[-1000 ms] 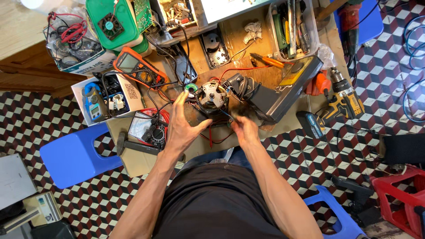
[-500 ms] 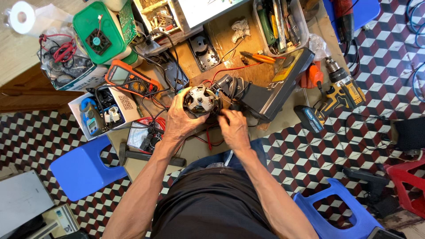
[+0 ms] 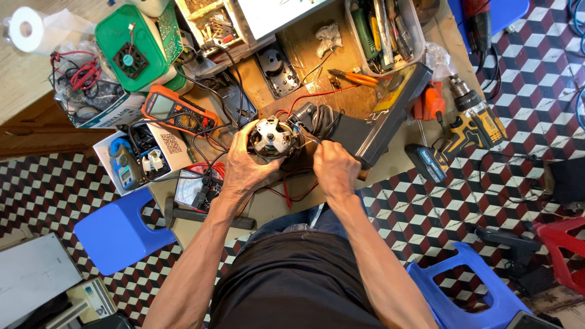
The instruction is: The person works at a cluttered electronics repair bench, handling a small electric motor and its wiring. They strip and position wires, manipulate the motor housing and components by hand, and use a cordless drill on the assembly while a multimeter and power supply sit nearby.
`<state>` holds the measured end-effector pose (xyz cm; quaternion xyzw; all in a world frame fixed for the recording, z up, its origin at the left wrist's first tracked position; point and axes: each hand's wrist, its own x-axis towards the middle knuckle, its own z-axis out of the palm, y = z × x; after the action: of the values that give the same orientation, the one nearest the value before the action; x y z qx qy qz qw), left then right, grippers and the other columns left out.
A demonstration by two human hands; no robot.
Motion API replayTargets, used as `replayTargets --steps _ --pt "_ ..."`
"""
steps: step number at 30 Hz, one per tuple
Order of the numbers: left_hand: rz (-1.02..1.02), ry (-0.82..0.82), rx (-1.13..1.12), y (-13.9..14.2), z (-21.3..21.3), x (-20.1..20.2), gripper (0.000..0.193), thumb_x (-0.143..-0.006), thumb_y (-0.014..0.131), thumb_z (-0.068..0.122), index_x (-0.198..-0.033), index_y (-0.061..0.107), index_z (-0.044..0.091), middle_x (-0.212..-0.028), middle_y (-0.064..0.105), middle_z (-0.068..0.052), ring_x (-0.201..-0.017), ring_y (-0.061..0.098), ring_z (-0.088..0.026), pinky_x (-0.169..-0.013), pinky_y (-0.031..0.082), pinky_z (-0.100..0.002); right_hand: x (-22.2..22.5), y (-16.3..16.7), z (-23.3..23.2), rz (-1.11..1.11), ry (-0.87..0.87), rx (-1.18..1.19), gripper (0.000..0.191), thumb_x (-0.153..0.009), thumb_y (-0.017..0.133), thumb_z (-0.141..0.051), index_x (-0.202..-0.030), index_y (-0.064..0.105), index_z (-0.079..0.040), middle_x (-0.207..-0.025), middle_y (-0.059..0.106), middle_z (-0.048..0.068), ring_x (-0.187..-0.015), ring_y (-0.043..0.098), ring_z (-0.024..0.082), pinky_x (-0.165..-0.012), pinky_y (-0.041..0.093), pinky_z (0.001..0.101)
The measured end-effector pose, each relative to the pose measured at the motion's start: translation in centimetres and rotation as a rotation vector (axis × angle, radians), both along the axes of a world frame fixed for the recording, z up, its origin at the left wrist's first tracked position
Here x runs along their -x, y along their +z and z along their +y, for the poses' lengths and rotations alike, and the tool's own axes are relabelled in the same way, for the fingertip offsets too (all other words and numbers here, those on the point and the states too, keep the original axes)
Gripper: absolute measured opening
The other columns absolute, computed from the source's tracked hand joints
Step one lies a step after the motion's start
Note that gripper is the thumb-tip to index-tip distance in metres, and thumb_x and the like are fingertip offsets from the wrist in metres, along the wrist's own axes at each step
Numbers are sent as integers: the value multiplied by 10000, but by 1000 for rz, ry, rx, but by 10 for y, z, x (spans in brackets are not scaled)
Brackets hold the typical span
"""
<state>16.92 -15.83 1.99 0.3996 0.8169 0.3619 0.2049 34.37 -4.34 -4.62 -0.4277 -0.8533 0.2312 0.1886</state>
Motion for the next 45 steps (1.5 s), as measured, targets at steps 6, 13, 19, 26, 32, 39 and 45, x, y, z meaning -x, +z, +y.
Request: replayTargets --steps 6,13,19,26,32,39,45 --pt "-20 12 13 -2 0 2 872 -660 897 214 -1424 503 71 -1318 600 -156 -1239 617 -313 -1067 511 -406 -10 39 16 56 -19 -35 95 -963 687 -118 -1030 697 -51 -911 691 107 -853 692 299 -733 543 425" --pt "14 -11 -34 -7 -1 3 868 -703 885 250 -1436 464 53 -1342 569 -197 -1251 599 -351 -1074 500 -426 -5 46 19 116 -10 -197 97 -939 720 -74 -1025 678 -61 -976 680 84 -938 672 280 -846 539 403" --pt "34 -10 -15 0 -2 4 934 -715 917 288 -1473 432 35 -1360 569 -206 -1271 578 -364 -1092 468 -447 -27 47 41 147 140 -120 81 -945 755 -59 -998 697 -38 -929 681 91 -868 684 272 -787 544 384" --pt "382 73 -242 31 -34 -44 636 -857 849 161 -1399 540 39 -1381 600 -176 -1305 575 -350 -1127 463 -443 -41 40 62 306 -116 644 117 -983 696 -108 -1040 735 -14 -851 720 25 -739 645 85 -679 522 230" --pt "-499 -24 187 -29 -15 -90 393 -926 690 211 -1296 670 80 -1183 739 -145 -1121 714 -273 -953 549 -367 -41 34 74 294 -111 775 144 -967 699 -117 -1049 745 -8 -843 713 23 -704 615 57 -657 513 203" --pt "-688 67 9 -106 42 -115 494 -914 681 188 -1372 594 24 -1209 720 -169 -1130 691 -236 -964 533 -350 -43 29 79 339 -111 851 150 -973 698 -120 -1060 737 -4 -859 727 27 -699 608 49 -657 507 190" --pt "-783 205 57 -97 55 -123 356 -920 713 209 -1211 729 5 -1016 777 -107 -896 707 -153 -798 557 -307 -39 33 82 337 -128 889 153 -967 703 -130 -1057 739 -12 -844 724 21 -664 587 38 -589 456 181"
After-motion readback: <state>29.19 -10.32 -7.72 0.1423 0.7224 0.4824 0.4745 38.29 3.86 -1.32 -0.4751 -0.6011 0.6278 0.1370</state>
